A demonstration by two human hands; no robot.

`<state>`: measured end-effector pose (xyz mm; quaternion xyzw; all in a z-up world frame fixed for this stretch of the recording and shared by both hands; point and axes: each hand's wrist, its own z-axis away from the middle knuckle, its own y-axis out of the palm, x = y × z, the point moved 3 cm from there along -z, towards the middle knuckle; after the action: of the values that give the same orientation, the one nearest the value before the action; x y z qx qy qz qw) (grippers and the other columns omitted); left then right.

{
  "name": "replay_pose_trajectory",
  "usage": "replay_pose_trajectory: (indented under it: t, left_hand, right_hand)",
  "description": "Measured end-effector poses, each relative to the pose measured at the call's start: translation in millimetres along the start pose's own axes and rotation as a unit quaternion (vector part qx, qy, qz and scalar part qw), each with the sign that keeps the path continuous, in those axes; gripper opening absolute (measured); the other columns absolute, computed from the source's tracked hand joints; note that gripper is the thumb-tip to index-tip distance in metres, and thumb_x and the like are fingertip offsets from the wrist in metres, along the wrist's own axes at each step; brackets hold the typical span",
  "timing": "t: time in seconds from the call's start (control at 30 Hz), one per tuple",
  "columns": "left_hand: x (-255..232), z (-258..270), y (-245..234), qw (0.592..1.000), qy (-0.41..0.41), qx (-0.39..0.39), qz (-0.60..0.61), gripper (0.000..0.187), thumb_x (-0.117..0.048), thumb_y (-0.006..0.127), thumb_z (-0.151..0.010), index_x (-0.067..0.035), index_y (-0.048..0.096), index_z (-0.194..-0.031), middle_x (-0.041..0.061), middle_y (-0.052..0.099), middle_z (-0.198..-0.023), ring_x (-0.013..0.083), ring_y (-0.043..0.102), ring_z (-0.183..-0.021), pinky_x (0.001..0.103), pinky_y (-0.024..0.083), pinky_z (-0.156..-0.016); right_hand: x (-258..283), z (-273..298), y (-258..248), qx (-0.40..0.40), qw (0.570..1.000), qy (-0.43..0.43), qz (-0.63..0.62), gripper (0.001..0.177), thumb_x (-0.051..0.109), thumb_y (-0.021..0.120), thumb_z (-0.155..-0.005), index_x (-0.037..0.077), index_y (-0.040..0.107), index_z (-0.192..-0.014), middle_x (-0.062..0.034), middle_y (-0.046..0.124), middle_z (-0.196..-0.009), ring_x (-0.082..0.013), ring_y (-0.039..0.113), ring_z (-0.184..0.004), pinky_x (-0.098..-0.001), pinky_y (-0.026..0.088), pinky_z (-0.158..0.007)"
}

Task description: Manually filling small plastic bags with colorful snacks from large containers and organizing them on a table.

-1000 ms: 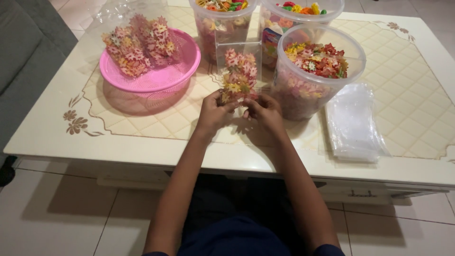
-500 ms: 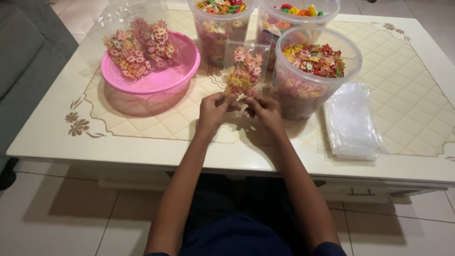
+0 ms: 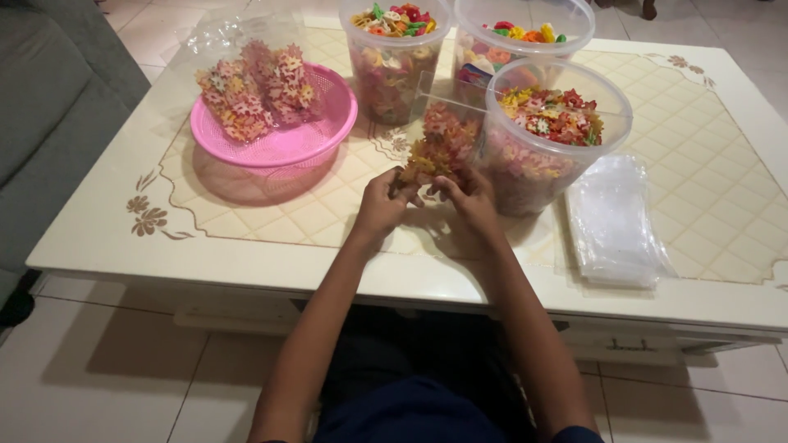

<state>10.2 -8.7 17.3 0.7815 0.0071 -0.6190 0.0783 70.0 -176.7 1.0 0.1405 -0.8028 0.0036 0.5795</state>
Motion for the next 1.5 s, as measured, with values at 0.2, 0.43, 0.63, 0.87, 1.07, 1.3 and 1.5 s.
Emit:
replay_pose_trajectory:
  t: [0.2, 0.43, 0.63, 0.87, 1.07, 1.3, 1.5]
  left_hand:
    - [2, -12, -5, 0.999, -0.028, 0.022, 0.027, 0.044, -0.044, 0.083, -0.089, -0.011, 0.070, -0.116, 0.010, 0.071, -0.105, 0.0211, 0.072, -0.092, 0.032, 0.059, -0.074]
    - [-4, -9, -2, 0.992, -0.058, 0.008, 0.108, 0.031, -0.028, 0.082, -0.091, -0.010, 0.072, -0.114, 0.009, 0.074, -0.092, 0.0209, 0.075, -0.077, 0.041, 0.067, -0.060]
    - [-9, -6, 5, 0.990, -0.050, 0.002, 0.133, 0.030, -0.024, 0.086, -0.086, -0.007, 0.074, -0.108, 0.007, 0.070, -0.084, 0.0157, 0.072, -0.075, 0.034, 0.065, -0.061]
    - [-10, -6, 6, 0.993, 0.006, -0.043, 0.108, 0.016, -0.015, 0.088, -0.085, -0.008, 0.078, -0.096, 0.005, 0.074, -0.084, 0.0105, 0.069, -0.081, 0.031, 0.060, -0.079]
    - [-17, 4, 13, 0.992, -0.040, -0.022, 0.119, 0.028, -0.026, 0.087, -0.086, -0.007, 0.076, -0.104, 0.007, 0.075, -0.094, 0.0150, 0.070, -0.087, 0.036, 0.060, -0.084]
    - [-24, 5, 11, 0.990, -0.033, -0.040, 0.129, 0.028, -0.027, 0.081, -0.092, -0.004, 0.074, -0.105, 0.009, 0.073, -0.096, 0.0176, 0.071, -0.091, 0.040, 0.059, -0.088]
    - [-26, -1, 11, 0.984, -0.048, -0.040, 0.166, 0.030, -0.022, 0.083, -0.084, -0.012, 0.068, -0.108, 0.001, 0.063, -0.090, 0.0148, 0.069, -0.082, 0.028, 0.060, -0.070]
  right_hand:
    - [18, 3, 9, 0.060, 0.994, -0.034, 0.089, 0.027, 0.011, 0.085, -0.089, 0.000, 0.070, -0.108, -0.0110, 0.066, -0.081, -0.0181, 0.068, -0.072, -0.0319, 0.060, -0.067]
    - [80, 31, 52, 0.050, 0.996, 0.049, 0.048, 0.022, 0.026, 0.080, -0.095, 0.006, 0.071, -0.100, -0.0032, 0.064, -0.083, -0.0144, 0.061, -0.076, -0.0289, 0.054, -0.066]
    - [101, 43, 64, 0.023, 0.998, 0.041, -0.036, 0.016, 0.010, 0.083, -0.088, 0.007, 0.070, -0.097, -0.0016, 0.063, -0.080, -0.0106, 0.060, -0.072, -0.0219, 0.050, -0.062]
    - [36, 22, 48, -0.003, 0.987, 0.104, -0.125, 0.024, 0.011, 0.083, -0.091, 0.001, 0.063, -0.082, -0.0064, 0.060, -0.073, -0.0168, 0.067, -0.067, -0.0284, 0.057, -0.057]
    - [-1, 5, 14, 0.003, 0.998, 0.055, -0.004, 0.026, 0.020, 0.084, -0.091, 0.004, 0.067, -0.081, -0.0065, 0.061, -0.067, -0.0135, 0.062, -0.059, -0.0252, 0.051, -0.043]
    - [102, 42, 74, 0.015, 0.990, 0.115, -0.083, 0.020, 0.018, 0.078, -0.093, 0.003, 0.065, -0.092, 0.0018, 0.057, -0.078, -0.0098, 0.064, -0.068, -0.0209, 0.054, -0.055]
    - [23, 12, 44, -0.030, 0.990, 0.075, -0.113, 0.022, 0.016, 0.079, -0.095, 0.000, 0.067, -0.086, -0.0083, 0.060, -0.073, -0.0206, 0.069, -0.064, -0.0305, 0.056, -0.047]
